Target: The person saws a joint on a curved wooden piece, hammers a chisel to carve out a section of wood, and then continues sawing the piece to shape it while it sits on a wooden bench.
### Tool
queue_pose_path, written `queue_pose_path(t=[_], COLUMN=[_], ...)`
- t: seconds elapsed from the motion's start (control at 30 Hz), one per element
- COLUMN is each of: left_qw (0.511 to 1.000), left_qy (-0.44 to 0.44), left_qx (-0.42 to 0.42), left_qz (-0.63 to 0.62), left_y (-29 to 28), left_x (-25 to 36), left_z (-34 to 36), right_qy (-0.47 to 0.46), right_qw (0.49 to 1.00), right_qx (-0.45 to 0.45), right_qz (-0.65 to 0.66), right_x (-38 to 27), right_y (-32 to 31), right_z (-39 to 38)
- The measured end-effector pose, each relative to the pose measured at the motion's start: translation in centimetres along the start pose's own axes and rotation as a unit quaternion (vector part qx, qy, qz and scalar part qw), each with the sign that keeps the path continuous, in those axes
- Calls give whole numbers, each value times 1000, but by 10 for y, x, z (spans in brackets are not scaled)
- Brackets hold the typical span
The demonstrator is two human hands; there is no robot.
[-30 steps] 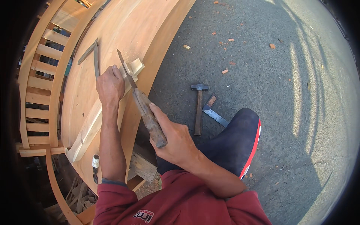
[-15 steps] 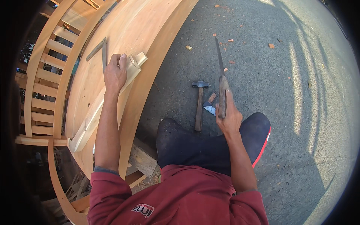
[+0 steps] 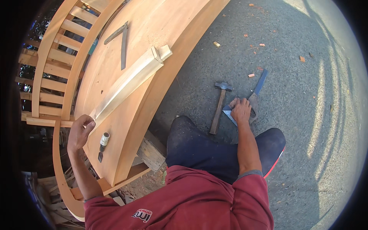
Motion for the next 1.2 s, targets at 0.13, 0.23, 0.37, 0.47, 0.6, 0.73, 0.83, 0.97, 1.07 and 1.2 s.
queue_pose_path(t=[0.13, 0.23, 0.37, 0.47, 0.6, 0.73, 0.83, 0.97, 1.07, 1.2], left_qw=[996, 996, 992, 987, 983, 974, 935, 865, 862, 883], left_qy=[-84, -85, -83, -20, 16, 180, 337, 457, 445, 398], left_qx=[-30, -5, 77, 156, 182, 138, 95, 128, 146, 142], left_qz=[22, 38, 49, 17, 29, -24, -63, -160, -193, -205], left_y=[53, 89, 110, 101, 82, 70, 79, 115, 135, 142], left_x=[-61, -79, -112, -93, -18, 124, 232, 346, 374, 378], left_z=[-38, -48, -56, -41, -50, 0, 27, 93, 139, 180], right_qy=[84, 107, 162, 201, 265, 346, 255, 196, 196, 144], right_qw=[974, 987, 953, 940, 762, 450, 406, 462, 543, 589], right_qx=[-135, -94, -239, -172, -269, -253, -146, -116, -37, 20], right_qz=[160, 74, 85, 218, 526, 784, 865, 857, 816, 795], right_x=[-78, -97, -85, -30, -15, -4, -2, 20, 47, 82], right_y=[11, 34, 74, 96, 56, -8, -68, -163, -231, -271], right_z=[27, 23, 57, 109, 93, 50, 36, 25, 10, 0])
Point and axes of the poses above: each hand's wrist, its own z-axis towards the middle knuckle, its own y-axis out of the palm, x = y × z, the point moved 2 cm from there along z, towards the middle knuckle, and after that the axes turned 8 degrees about -z, right-handed, at the moved point
